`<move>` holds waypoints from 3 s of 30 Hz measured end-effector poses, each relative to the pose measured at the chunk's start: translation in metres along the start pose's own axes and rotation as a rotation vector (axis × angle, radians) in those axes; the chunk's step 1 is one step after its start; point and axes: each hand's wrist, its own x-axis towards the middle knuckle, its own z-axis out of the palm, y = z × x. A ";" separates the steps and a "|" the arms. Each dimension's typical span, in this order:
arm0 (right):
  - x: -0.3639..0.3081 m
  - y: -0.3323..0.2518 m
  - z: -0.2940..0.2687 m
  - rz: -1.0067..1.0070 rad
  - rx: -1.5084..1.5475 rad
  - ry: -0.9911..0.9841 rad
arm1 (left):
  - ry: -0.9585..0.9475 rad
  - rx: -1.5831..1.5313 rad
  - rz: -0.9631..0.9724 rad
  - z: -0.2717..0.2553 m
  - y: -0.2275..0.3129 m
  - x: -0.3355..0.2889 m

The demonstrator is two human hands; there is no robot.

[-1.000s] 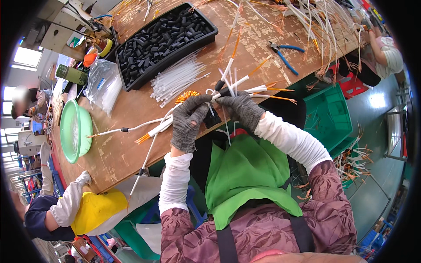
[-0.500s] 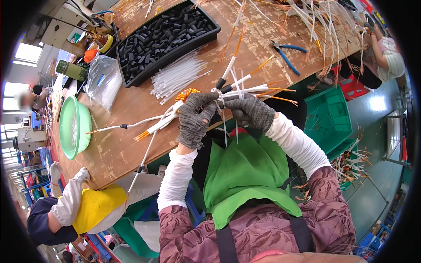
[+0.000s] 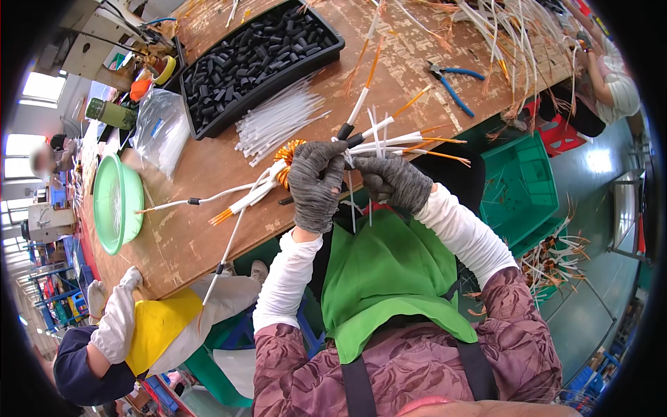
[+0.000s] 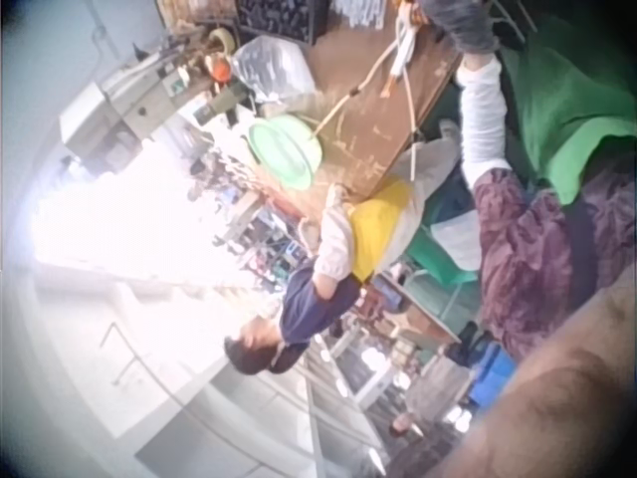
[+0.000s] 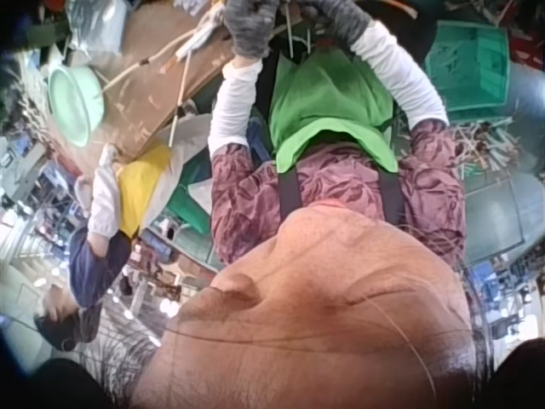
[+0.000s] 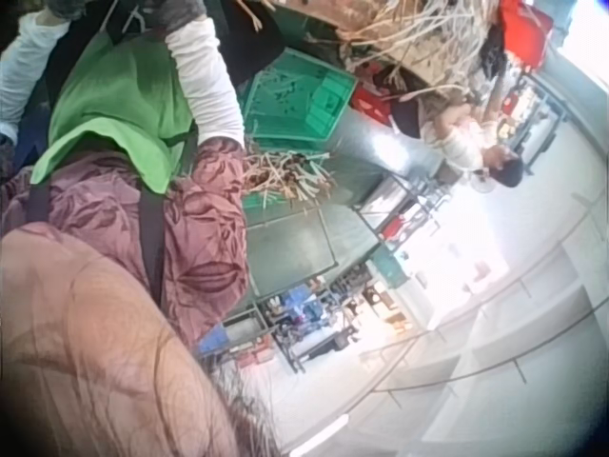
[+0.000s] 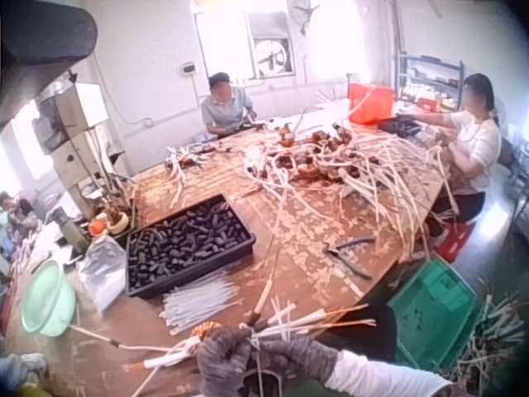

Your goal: Assembling electrical wiring components by using pliers to trim and secure wires with zip ties.

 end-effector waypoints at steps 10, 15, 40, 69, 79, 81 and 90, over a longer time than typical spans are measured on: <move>0.000 0.009 -0.006 -0.166 -0.180 -0.047 | -0.083 -0.009 0.134 0.000 -0.001 -0.006; 0.008 0.016 -0.011 -0.417 -0.447 -0.013 | -0.114 0.114 0.261 -0.005 0.003 -0.003; -0.032 -0.027 -0.003 -0.288 -0.280 0.185 | -0.175 0.348 0.020 -0.040 -0.001 0.012; -0.031 0.009 0.002 -0.651 -0.631 0.077 | -0.270 -0.199 -0.231 -0.010 0.036 0.018; -0.003 -0.011 -0.027 -0.440 -0.325 0.266 | 0.019 0.335 0.262 0.007 -0.009 0.063; -0.006 -0.016 -0.019 -0.389 -0.387 0.234 | -0.033 0.193 0.120 0.011 -0.016 0.064; -0.009 -0.019 -0.003 -0.149 -0.429 0.204 | -0.261 -0.155 -0.309 0.001 -0.011 0.059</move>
